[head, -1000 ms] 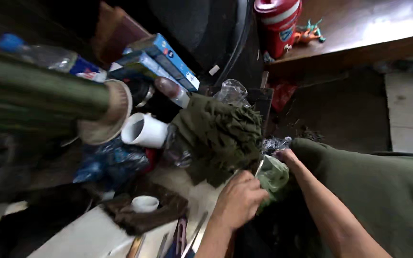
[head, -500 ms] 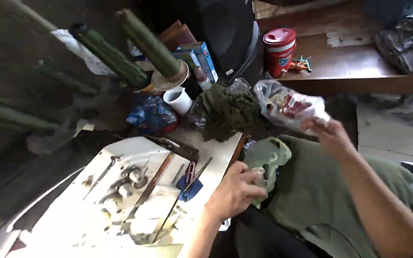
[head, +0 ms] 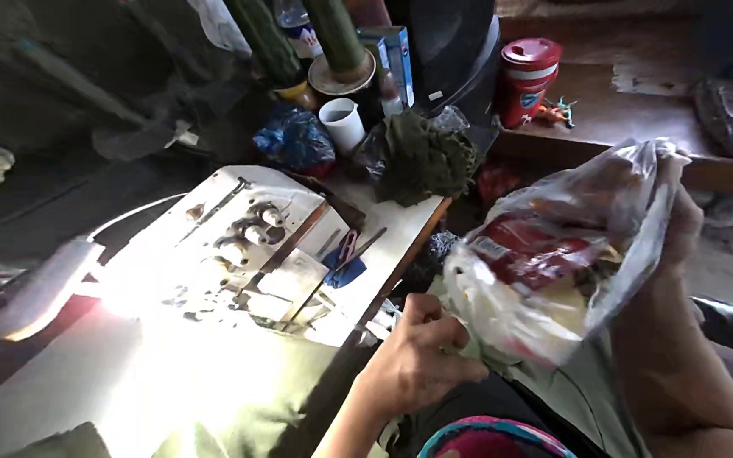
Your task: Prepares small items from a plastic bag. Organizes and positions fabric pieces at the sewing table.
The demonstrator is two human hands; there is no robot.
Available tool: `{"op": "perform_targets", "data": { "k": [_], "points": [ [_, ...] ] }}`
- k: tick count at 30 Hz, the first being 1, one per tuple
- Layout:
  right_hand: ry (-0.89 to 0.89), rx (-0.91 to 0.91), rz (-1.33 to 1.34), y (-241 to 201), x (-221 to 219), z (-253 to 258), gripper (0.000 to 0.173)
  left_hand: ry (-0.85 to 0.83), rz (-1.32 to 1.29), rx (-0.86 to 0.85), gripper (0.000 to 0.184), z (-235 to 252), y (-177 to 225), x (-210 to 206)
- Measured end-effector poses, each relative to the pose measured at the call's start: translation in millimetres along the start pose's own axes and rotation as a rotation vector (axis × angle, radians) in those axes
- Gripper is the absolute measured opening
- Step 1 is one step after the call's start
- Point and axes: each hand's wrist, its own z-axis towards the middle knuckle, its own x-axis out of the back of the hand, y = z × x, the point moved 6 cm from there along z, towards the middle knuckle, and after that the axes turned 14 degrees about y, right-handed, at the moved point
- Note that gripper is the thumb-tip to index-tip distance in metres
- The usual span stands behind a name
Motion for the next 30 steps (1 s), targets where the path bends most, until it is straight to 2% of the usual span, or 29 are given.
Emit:
{"op": "perform_targets", "data": {
  "k": [3,7,9,13,15,17,19,21,22,23,24,26,28,30],
  "points": [
    [-0.180,-0.093,0.205,25.9,-30.7,-11.1,0.015,0.111,0.025,-0.040,0.006,-15.7,16.7,10.4],
    [-0.375,-0.277,0.387,63.8,-57.2,-33.2,0.020,0.249,0.009,0.075,0.013,-38.1,20.3,29.7],
    [-0.370,-0.398,0.492,79.3,-63.3,-49.4,0.023,0.304,-0.041,0.121,0.017,-45.0,19.7,36.9],
    [-0.185,-0.647,0.594,121.4,-60.4,-92.7,0.028,0.393,0.057,0.100,0.014,-57.3,33.3,49.1],
    [-0.233,-0.729,0.585,148.9,-54.9,-117.8,0.028,0.448,0.103,0.091,0.017,-67.1,37.7,53.7],
    [-0.428,-0.726,0.383,179.2,-42.4,-141.6,0.024,0.458,0.204,0.047,0.015,-71.6,42.2,61.1],
    [-0.730,-0.668,0.102,201.3,-27.2,-163.4,0.020,0.460,0.192,0.027,0.007,-63.4,48.3,70.9],
    [-1.166,-0.404,-0.267,196.2,-26.4,-192.2,0.018,0.410,0.194,0.033,0.006,-54.8,51.1,78.0],
    [-1.359,-0.286,-0.393,186.2,-31.2,-215.0,0.009,0.371,0.190,0.037,0.005,-53.1,51.4,77.7],
    [-1.488,-0.223,-0.457,177.6,-33.9,-239.1,0.013,0.328,0.169,0.041,0.005,-52.4,51.4,74.3],
    [-1.545,-0.178,-0.450,171.3,-36.2,-257.4,0.023,0.282,0.136,0.046,0.005,-51.9,51.5,68.2],
    [-1.464,-0.194,-0.321,158.1,-49.1,-262.4,0.035,0.173,0.024,0.061,0.004,-51.0,54.1,52.4],
    [-1.315,-0.282,-0.189,147.5,-64.9,-245.4,0.031,0.060,-0.077,0.119,0.007,-51.5,54.2,42.1],
    [-1.221,-0.290,-0.106,139.3,-75.1,-228.3,0.028,0.050,-0.098,0.262,0.026,-57.1,46.4,47.2]
  ]
}}
